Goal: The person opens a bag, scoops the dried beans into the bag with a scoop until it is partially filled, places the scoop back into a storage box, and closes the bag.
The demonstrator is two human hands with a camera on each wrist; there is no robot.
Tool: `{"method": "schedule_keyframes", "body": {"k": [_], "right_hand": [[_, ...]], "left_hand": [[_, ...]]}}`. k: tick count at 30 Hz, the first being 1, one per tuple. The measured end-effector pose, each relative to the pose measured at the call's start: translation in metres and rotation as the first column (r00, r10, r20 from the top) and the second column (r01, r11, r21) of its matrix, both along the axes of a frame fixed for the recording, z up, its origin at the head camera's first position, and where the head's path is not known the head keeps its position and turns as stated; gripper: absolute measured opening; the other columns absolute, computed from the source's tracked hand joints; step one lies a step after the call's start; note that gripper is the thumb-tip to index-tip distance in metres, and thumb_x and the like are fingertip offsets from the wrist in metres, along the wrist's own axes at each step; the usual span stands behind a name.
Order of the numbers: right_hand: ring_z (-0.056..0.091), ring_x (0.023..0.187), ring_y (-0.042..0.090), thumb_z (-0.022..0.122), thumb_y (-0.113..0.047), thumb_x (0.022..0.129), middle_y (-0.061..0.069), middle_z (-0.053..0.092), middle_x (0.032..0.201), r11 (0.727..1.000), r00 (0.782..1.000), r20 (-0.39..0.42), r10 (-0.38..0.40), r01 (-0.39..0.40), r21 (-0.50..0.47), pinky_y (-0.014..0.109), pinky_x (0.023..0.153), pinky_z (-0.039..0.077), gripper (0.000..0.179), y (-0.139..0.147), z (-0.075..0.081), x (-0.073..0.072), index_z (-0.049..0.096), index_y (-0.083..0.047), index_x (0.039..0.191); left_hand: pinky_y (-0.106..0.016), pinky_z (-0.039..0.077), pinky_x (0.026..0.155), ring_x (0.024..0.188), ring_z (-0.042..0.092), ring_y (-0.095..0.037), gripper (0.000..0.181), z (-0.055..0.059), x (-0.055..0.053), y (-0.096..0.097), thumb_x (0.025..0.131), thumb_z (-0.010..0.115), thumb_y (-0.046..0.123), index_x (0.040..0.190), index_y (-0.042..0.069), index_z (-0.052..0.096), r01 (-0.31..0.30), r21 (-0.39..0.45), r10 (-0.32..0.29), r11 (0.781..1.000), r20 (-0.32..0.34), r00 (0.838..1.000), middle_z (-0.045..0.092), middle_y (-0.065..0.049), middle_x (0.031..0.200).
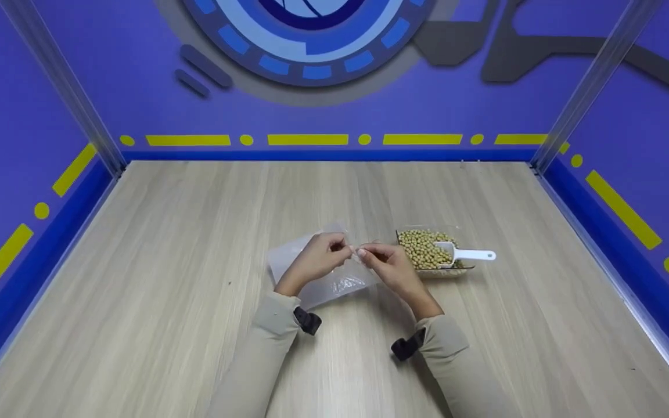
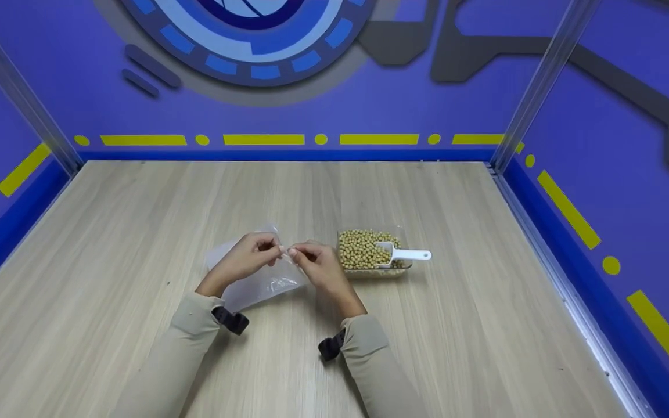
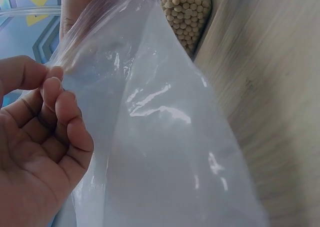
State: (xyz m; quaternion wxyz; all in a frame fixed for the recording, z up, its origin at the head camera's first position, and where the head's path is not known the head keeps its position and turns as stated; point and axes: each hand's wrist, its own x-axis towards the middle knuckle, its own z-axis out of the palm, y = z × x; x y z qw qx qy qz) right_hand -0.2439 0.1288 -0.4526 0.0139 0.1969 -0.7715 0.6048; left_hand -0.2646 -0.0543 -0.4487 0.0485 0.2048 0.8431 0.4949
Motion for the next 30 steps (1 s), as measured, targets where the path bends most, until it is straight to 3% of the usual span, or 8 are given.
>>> {"method": "schedule_keyframes", "body": {"k": [17,30], "right_hand": [[0.051,0.068,0.004,0.059,0.002,0.091,0.012,0.060,0.077,1.000,0.997,-0.074,-0.001,0.001,-0.006,0.015,0.062,0.042,0.017,-0.0007,-0.0067,0.0025,0.069,0.014,0.096],[0.055,0.073,0.004,0.060,0.003,0.090,0.018,0.064,0.082,1.000,0.997,-0.075,-0.011,0.010,-0.014,0.015,0.065,0.044,0.016,0.0010,-0.0078,0.0003,0.069,0.014,0.097]], "left_hand": [[-0.022,0.033,0.053,0.056,0.040,-0.009,0.018,-0.0014,0.0019,-0.0012,0.089,0.053,0.011,0.072,0.008,0.058,0.014,-0.009,-0.014,1.000,-0.013,1.000,0.047,0.006,0.063],[-0.020,0.033,0.053,0.056,0.042,-0.007,0.018,-0.0020,0.0023,-0.0037,0.088,0.054,0.010,0.073,0.004,0.060,0.022,-0.011,-0.022,1.000,-0.032,0.999,0.049,0.006,0.062]]}}
